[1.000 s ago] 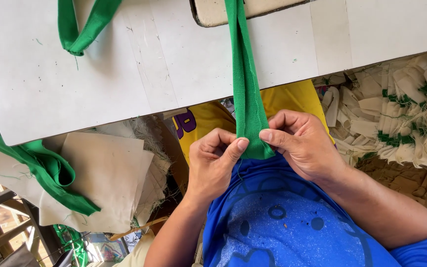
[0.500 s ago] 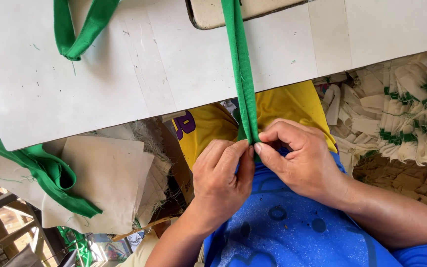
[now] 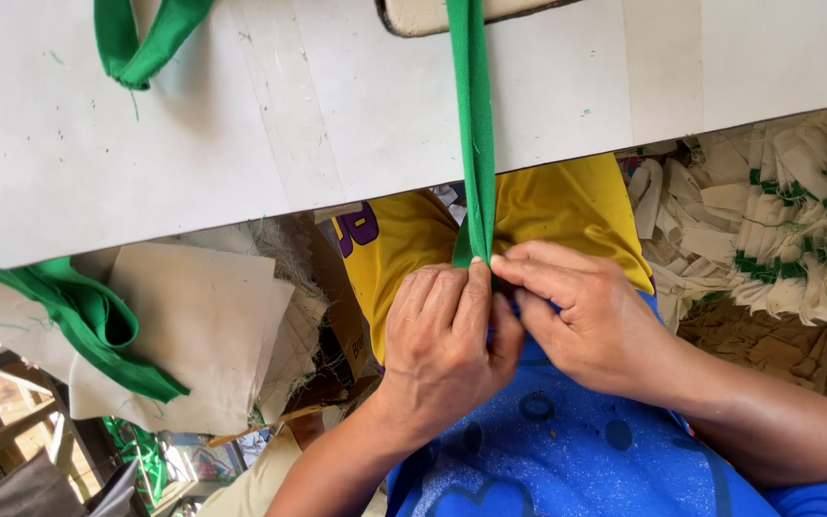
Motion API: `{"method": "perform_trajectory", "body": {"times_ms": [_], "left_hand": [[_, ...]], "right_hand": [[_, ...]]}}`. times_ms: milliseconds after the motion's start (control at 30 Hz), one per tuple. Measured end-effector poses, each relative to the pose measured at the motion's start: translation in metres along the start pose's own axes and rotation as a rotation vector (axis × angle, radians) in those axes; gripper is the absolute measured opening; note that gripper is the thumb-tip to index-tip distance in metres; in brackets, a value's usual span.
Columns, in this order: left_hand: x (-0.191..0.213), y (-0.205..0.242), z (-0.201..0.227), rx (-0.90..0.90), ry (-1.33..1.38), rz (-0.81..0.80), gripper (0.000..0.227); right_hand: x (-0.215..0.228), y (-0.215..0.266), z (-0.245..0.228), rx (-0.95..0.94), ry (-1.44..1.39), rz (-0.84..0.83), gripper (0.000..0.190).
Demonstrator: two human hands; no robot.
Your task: Sewing green fabric strips using an industrial sewing machine.
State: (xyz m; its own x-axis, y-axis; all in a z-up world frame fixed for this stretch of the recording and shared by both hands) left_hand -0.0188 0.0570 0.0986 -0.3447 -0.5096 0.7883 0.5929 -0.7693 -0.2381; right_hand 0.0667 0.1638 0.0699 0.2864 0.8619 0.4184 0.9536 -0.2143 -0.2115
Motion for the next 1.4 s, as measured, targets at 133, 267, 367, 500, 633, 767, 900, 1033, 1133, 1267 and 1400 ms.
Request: {"method": "perform_trajectory", "body": {"times_ms": [133, 267, 367, 500, 633, 767, 900, 1033, 1133, 1267, 1400], "left_hand": [[0.007, 0.000, -0.003, 0.011, -0.011, 0.010, 0.018], [0.017, -0.003, 0.006, -0.074, -0.235, -0.043, 0.011], [0.019, -0.006, 0.019, -0.165, -0.485, -0.053, 0.017], [0.013, -0.012, 0.030, -0.283, -0.664, -0.038, 0.019], [0.020, -0.045, -0.007, -0.212, -0.186, -0.340, 0.028], [0.026, -0.126, -0.034, -0.529, -0.609, -0.165, 0.029], [0.004, -0.175, -0.034, -1.014, -0.696, -0.234, 0.012], [0.000, -0.184, -0.037, -1.202, -0.638, -0.207, 0.022], [0.003, -0.187, -0.038, -1.275, -0.576, -0.194, 0.011], [-0.004, -0.192, -0.040, -1.282, -0.512, -0.237, 0.021], [-0.009, -0.197, -0.040, -1.268, -0.410, -0.275, 0.028]], "right_hand": [[0.000, 0.009, 0.012, -0.026, -0.095, -0.097, 0.045], [0.012, -0.002, 0.008, 0.176, 0.130, -0.013, 0.032], [0.018, -0.019, 0.004, 0.512, 0.424, 0.019, 0.024], [0.012, -0.021, 0.018, 0.816, 0.596, 0.071, 0.020], [-0.002, -0.005, 0.042, 0.681, 0.479, 0.183, 0.021], [-0.013, 0.007, 0.045, 0.582, 0.442, 0.266, 0.015], [-0.010, 0.002, 0.045, 0.560, 0.402, 0.256, 0.019], [0.003, -0.005, 0.041, 0.573, 0.341, 0.125, 0.032], [0.010, -0.015, 0.036, 0.580, 0.382, -0.014, 0.012], [0.015, -0.025, 0.029, 0.598, 0.399, -0.143, 0.013], [0.010, -0.027, 0.033, 0.613, 0.466, -0.150, 0.019]]}}
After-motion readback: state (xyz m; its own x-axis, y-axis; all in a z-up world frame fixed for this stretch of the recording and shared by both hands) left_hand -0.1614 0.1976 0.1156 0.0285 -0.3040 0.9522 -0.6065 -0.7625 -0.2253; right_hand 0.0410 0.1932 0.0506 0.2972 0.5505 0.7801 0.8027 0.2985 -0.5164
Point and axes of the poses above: each hand's wrist, its own y-axis away from the middle knuckle, its own x-axis out of the back of the hand, z = x × y, the point moved 4 cm from there along -y, towards the middle knuckle, and after that the axes turned 15 degrees about x, right-handed, at the moved point
